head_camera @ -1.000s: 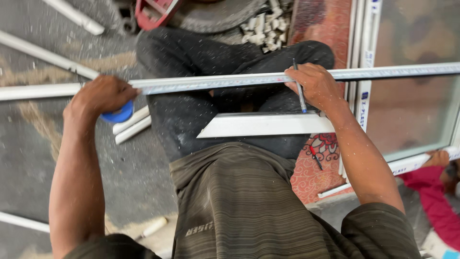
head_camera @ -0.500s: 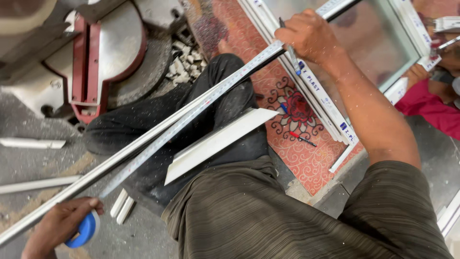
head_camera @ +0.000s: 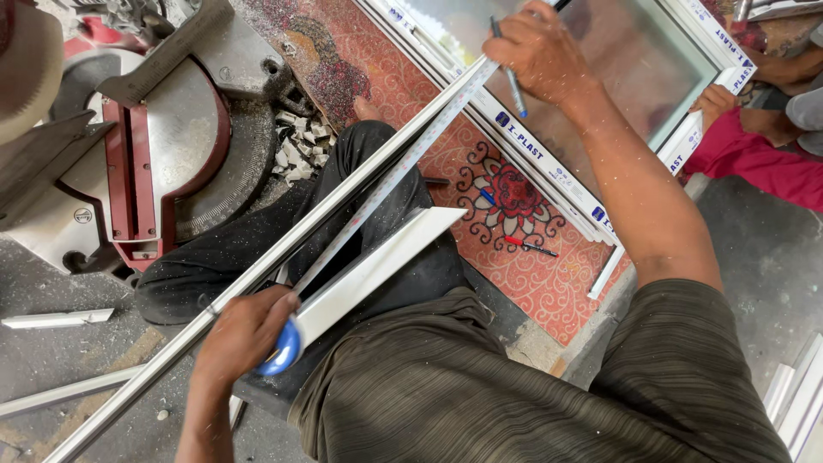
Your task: The person measures and marks white plastic profiles using a tape measure and marker, then cuts them to size using a miter saw. The person repeats this process for multiple pieces, handling the profiles and operating the saw.
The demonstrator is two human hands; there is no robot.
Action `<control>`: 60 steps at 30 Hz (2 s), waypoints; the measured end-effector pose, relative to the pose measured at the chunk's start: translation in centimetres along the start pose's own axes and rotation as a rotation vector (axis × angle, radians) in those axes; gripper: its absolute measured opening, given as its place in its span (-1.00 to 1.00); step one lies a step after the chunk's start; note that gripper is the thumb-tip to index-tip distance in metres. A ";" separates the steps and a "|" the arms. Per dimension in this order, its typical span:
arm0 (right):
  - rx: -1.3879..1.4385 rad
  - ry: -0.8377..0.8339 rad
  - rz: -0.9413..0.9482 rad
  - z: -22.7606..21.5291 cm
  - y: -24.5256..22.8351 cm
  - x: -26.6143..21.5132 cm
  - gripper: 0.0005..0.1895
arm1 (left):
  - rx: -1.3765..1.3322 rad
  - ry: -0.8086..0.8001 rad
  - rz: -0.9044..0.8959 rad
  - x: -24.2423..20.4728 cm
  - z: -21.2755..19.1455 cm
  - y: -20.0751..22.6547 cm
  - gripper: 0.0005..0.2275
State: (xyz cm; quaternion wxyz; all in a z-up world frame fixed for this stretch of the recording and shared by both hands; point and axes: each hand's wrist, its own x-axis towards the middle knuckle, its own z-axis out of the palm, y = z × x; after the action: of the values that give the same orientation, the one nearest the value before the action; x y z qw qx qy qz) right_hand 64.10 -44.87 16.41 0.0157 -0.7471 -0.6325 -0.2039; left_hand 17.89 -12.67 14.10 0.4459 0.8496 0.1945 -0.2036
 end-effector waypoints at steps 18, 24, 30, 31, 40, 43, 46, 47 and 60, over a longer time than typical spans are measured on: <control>0.497 -0.258 -0.386 -5.3 -18.6 4.0 -0.85 | -0.123 0.004 0.279 -3.4 1.5 -0.9 -0.72; 0.686 -0.220 -0.332 -5.9 -27.8 6.6 -0.76 | -0.069 -0.049 0.175 -2.1 2.6 3.8 -0.70; 1.140 -0.239 -0.141 -6.0 -28.6 4.7 -0.83 | -0.236 -0.039 0.216 -0.5 4.5 6.1 -0.73; 1.164 -0.221 -0.109 -6.1 -28.6 3.9 -0.83 | -0.254 -0.046 0.214 0.0 4.9 6.2 -0.71; 1.263 -0.207 0.478 -7.4 -26.1 -5.0 -0.77 | -0.461 0.179 0.491 3.8 12.7 11.7 -0.35; 1.202 -0.322 0.528 -8.1 -24.7 -8.1 -0.83 | -0.403 0.171 0.620 4.7 14.5 13.0 -0.27; 1.143 -0.259 0.504 -8.6 -24.1 -10.8 -0.80 | -0.451 0.052 0.661 5.5 14.8 13.3 -0.24; 1.163 -0.251 0.563 -8.9 -23.9 -11.7 -0.82 | -0.484 -0.006 0.656 5.5 14.8 13.3 -0.23; 0.771 -0.191 1.016 3.4 -20.2 -25.2 -0.84 | 0.028 0.729 0.288 4.4 0.7 -6.8 -0.76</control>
State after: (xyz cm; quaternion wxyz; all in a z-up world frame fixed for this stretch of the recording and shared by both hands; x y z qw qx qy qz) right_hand 42.91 -63.52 0.40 0.3214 -0.9090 -0.2262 0.1384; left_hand 17.98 -9.06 6.83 0.3600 0.8908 0.2161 0.1737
